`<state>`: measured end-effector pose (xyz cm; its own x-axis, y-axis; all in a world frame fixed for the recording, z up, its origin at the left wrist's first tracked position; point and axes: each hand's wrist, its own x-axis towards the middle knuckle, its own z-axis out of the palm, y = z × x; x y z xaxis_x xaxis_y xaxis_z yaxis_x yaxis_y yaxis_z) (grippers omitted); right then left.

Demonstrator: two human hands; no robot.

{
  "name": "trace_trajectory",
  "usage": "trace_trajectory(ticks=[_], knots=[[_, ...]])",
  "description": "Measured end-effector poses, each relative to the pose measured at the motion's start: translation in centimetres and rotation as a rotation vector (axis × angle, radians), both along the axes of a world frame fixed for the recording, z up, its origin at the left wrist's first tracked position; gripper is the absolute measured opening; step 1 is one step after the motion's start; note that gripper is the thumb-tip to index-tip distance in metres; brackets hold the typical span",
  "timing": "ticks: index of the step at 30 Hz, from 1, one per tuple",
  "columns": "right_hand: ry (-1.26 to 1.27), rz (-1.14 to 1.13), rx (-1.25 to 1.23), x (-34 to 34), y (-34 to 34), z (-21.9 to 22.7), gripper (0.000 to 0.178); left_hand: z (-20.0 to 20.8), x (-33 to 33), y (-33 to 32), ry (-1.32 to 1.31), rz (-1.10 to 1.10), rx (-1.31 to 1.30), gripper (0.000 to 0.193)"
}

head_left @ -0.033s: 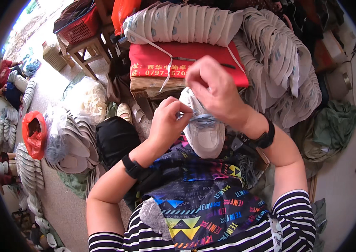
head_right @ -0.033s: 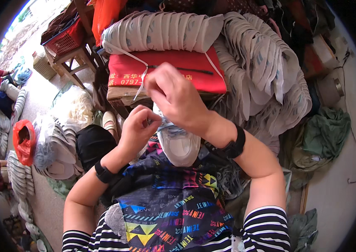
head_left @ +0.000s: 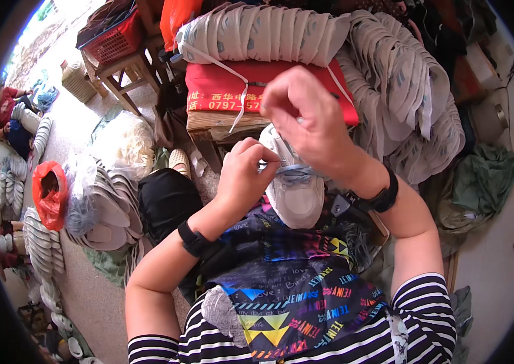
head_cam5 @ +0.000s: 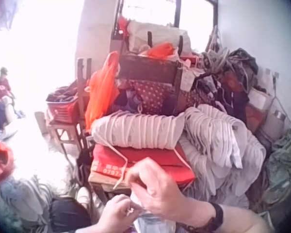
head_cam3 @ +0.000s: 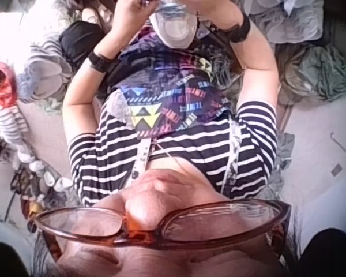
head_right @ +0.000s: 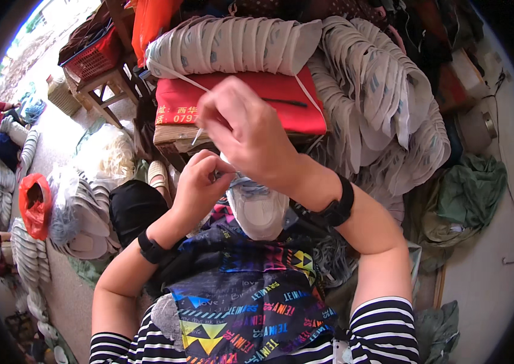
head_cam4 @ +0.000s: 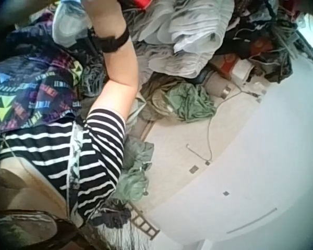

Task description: The recorder is lacing a white sneaker, threading the light-blue laces through the eyelets and pulling them tight.

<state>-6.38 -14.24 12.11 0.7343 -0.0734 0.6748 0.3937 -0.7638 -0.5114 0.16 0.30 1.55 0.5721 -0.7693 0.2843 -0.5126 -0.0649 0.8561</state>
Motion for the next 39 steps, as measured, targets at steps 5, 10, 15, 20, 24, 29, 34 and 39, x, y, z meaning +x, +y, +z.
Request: trace_trajectory(ticks=[5,10,15,20,24,29,34,39], knots=[[-0.159,0.044,0.058,1.8,0.8,4.6,0.010,0.8,-0.6,-2.1,-0.517,0.048,0.055,0.006],[-0.247,0.074,0.013,2.2,0.6,4.2,0.009,0.9,-0.9,-3.6,-0.606,-0.001,0.073,0.009],[-0.194,0.096,0.103,2.1,0.3,2.2,0.012,-0.1,-1.0,-4.7,-0.641,-0.131,0.091,0.014],[0.165,-0.095,0.071,-1.0,-2.5,-1.4,0.020,1.0,-1.1,-3.5,-0.790,0.042,0.109,0.016],[0.322,-0.211,-0.295,-5.9,-4.5,-4.0,0.027,1.0,-0.8,-2.8,-0.638,0.002,0.117,0.016],[0.357,-0.288,-0.300,-7.6,-3.9,-7.0,0.026,0.0,-1.3,-4.2,-0.650,0.053,0.109,0.014],[0.322,-0.388,-0.322,-7.2,-3.8,-8.0,0.021,-0.4,-1.5,-4.7,-0.657,0.045,0.083,0.015],[0.261,-0.409,-0.315,-7.8,-3.7,-8.2,0.019,0.6,-1.3,-3.6,-0.529,0.012,0.105,0.016]])
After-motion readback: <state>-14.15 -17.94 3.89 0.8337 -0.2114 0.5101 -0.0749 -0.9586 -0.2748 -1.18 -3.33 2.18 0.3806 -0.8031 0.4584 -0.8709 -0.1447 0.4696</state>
